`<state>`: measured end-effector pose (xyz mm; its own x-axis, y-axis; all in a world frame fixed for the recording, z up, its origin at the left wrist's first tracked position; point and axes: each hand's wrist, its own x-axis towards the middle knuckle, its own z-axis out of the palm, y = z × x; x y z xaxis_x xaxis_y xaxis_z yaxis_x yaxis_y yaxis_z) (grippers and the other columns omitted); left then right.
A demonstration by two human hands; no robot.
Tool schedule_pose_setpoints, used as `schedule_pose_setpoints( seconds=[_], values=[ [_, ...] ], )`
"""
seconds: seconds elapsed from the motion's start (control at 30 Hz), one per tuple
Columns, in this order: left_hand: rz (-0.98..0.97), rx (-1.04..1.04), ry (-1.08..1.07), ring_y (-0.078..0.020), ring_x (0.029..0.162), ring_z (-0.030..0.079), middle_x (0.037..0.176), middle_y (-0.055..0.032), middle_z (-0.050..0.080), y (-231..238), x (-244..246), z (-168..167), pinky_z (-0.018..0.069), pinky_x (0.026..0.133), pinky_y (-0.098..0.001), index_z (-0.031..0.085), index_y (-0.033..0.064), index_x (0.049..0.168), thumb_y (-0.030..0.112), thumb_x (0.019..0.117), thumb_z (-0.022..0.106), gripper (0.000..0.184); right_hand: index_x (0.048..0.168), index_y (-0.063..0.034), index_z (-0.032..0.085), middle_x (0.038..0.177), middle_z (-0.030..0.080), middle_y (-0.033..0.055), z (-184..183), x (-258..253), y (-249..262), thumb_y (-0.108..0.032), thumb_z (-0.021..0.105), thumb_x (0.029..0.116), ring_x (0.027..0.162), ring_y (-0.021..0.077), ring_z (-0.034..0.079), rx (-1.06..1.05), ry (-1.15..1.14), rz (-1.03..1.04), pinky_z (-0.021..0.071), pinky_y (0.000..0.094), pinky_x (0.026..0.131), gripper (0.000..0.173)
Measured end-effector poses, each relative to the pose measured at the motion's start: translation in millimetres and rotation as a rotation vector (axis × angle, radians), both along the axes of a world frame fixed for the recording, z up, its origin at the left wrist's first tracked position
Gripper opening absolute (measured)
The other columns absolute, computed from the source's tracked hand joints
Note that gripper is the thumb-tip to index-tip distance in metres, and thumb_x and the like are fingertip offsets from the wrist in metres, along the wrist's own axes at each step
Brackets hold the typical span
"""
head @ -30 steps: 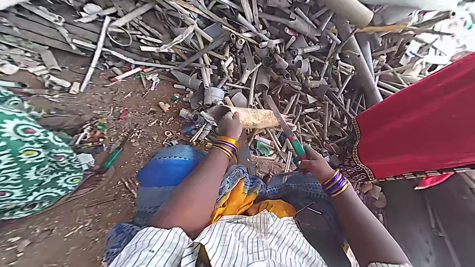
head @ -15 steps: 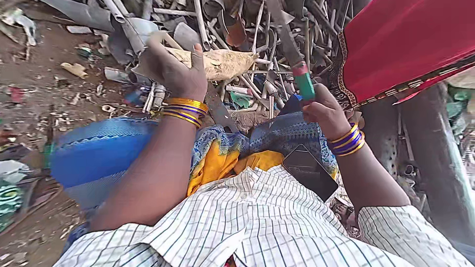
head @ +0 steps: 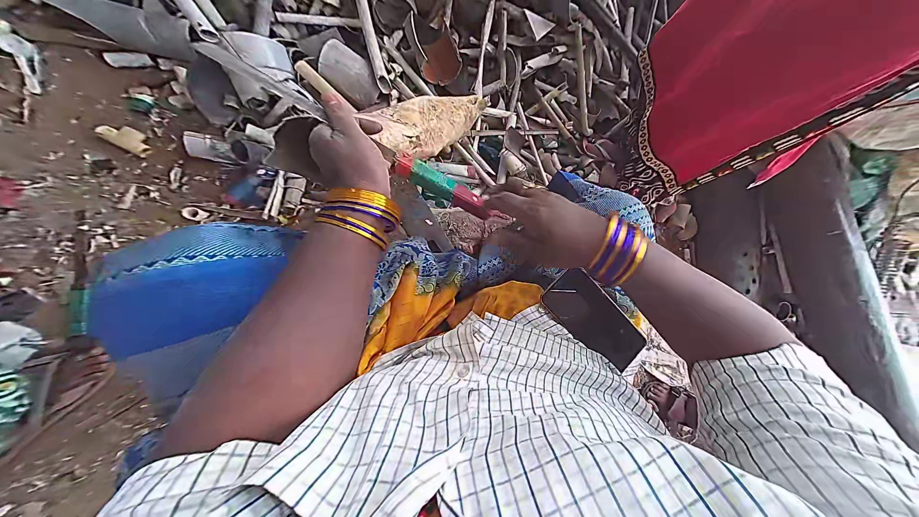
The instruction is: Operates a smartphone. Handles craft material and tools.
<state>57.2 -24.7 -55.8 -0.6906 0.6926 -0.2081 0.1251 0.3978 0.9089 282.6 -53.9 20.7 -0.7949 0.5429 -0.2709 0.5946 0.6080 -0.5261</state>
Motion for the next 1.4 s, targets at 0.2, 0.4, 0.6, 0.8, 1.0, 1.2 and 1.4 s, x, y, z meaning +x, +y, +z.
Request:
schedule_pose_setpoints(
  seconds=[0.2,0.4,0.6,0.8,1.0,1.2,1.4],
  values=[
    [-0.016,-0.039,0.109,-0.0105,0.077,0.056,0.082,-0.0027,0.059,3.0,-3.7,-2.8,0.0458,0.080,-0.0349,0.066,0.0020,0.095,0.036,0.1129,0.024,0.057,0.115,0.0023,0.070,0.099,0.070,0.0206,1.2,67.4,-17.4,-0.014,0.044,0.1092,0.095,0.0367,0.069,-0.110,-0.337,0.099,0.0530,0.0526,0.086,0.031],
    [0.005,-0.042,0.089,-0.0092,0.083,0.058,0.086,-0.0017,0.060,1.4,-3.0,-1.2,0.0456,0.084,-0.0334,0.066,0.0034,0.097,0.037,0.1132,0.022,0.058,0.106,0.0027,0.074,0.094,0.071,0.0187,-0.9,81.1,-20.0,-0.009,0.050,0.1062,0.090,0.0336,0.068,-0.214,-0.373,0.130,0.0517,0.0500,0.085,0.026],
    [0.018,-0.063,0.105,-0.0113,0.083,0.058,0.086,-0.0049,0.061,-1.3,-0.8,-4.1,0.0457,0.084,-0.0348,0.066,0.0007,0.096,0.040,0.1131,0.021,0.062,0.100,0.0032,0.074,0.088,0.071,0.0188,2.9,113.8,-7.7,-0.008,0.053,0.1039,0.085,0.0329,0.069,-0.163,-0.223,0.086,0.0522,0.0506,0.079,0.025],
    [0.022,-0.074,0.115,-0.0128,0.092,0.060,0.096,-0.0083,0.064,-1.1,-2.9,-8.4,0.0452,0.089,-0.0353,0.066,-0.0013,0.104,0.041,0.1129,0.023,0.061,0.106,0.0079,0.073,0.101,0.072,0.0259,14.3,153.0,1.2,-0.004,0.053,0.1030,0.096,0.0415,0.071,0.102,-0.118,-0.254,0.0518,0.0592,0.089,0.023],
    [0.050,-0.058,0.109,-0.0093,0.087,0.057,0.092,-0.0045,0.061,1.0,-4.7,-12.9,0.0445,0.087,-0.0331,0.066,0.0016,0.103,0.042,0.1128,0.022,0.061,0.113,0.0049,0.071,0.102,0.071,0.0213,1.5,194.1,10.0,-0.011,0.049,0.1075,0.092,0.0275,0.067,0.074,-0.070,-0.615,0.0498,0.0493,0.086,0.028],
    [0.056,0.012,0.102,-0.0049,0.078,0.054,0.088,0.0001,0.058,3.4,-11.5,-26.9,0.0449,0.080,-0.0287,0.064,0.0040,0.101,0.043,0.1128,0.022,0.059,0.132,0.0019,0.064,0.128,0.063,0.0272,-10.8,184.4,-29.0,-0.021,0.054,0.1050,0.114,0.0375,0.065,0.222,0.067,-0.876,0.0501,0.0542,0.098,0.036],
    [0.058,0.002,0.098,-0.0042,0.071,0.051,0.081,0.0021,0.054,0.2,-10.6,-21.9,0.0440,0.075,-0.0276,0.065,0.0045,0.098,0.042,0.1131,0.023,0.058,0.151,0.0153,0.029,0.090,0.068,0.0286,-19.0,134.1,-113.0,-0.070,0.060,0.0867,0.074,0.0465,0.069,0.458,-0.313,-1.013,0.0540,0.0611,0.064,0.111]
  ],
)
